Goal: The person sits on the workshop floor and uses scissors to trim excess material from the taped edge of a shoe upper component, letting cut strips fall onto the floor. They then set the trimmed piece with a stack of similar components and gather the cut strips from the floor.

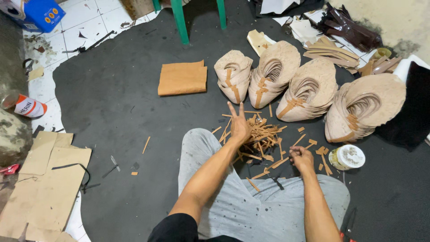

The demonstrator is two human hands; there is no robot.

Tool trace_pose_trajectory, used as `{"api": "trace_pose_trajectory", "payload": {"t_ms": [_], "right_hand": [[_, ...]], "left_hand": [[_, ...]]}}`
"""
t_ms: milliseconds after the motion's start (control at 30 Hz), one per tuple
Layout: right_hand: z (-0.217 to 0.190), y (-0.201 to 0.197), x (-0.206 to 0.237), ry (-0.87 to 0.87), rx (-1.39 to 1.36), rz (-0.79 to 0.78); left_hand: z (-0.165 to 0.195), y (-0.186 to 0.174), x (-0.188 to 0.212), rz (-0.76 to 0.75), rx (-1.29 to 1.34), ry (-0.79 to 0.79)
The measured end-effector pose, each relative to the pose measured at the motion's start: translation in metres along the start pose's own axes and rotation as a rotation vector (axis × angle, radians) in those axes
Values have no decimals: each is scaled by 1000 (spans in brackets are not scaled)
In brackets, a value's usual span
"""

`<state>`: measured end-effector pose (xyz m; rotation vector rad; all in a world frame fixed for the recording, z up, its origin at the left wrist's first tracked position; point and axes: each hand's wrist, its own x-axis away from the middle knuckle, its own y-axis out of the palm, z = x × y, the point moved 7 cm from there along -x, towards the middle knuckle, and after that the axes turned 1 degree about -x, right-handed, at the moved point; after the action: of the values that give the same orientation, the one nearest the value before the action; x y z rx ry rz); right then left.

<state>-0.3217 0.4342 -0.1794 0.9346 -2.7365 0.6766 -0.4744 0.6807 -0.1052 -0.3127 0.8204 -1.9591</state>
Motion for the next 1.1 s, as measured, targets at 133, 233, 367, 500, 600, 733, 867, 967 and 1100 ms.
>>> {"api": "trace_pose_trajectory", "payload": {"t_ms": [133, 233, 367, 500, 600, 733, 867, 967, 1100], "right_hand": [[3, -1, 3, 11, -16, -14], [11, -4, 4, 15, -12, 14], [10, -8, 5, -156, -79, 43], [14, -24, -6, -187, -129, 80], [4, -57, -1, -399, 523, 214], [46, -99, 9, 29, 1008, 145], [67, -111, 22, 235, 1068, 38], [66, -106, 31, 215, 1096, 71], [46, -108, 46, 101, 1105, 143]], "left_hand": [[1, -55, -11, 74, -20, -44], [3, -112, 0, 295, -243, 163], [-47, -167, 44, 189, -606, -74], [-74, -192, 96, 129, -92, -124], [-81, -201, 138, 199, 15, -57], [-115, -191, 182, 151, 54, -166], [-179, -174, 211, 123, 153, -431], [-222, -177, 236, 194, 90, -431], [-282, -219, 283, 407, -93, -395]]}}
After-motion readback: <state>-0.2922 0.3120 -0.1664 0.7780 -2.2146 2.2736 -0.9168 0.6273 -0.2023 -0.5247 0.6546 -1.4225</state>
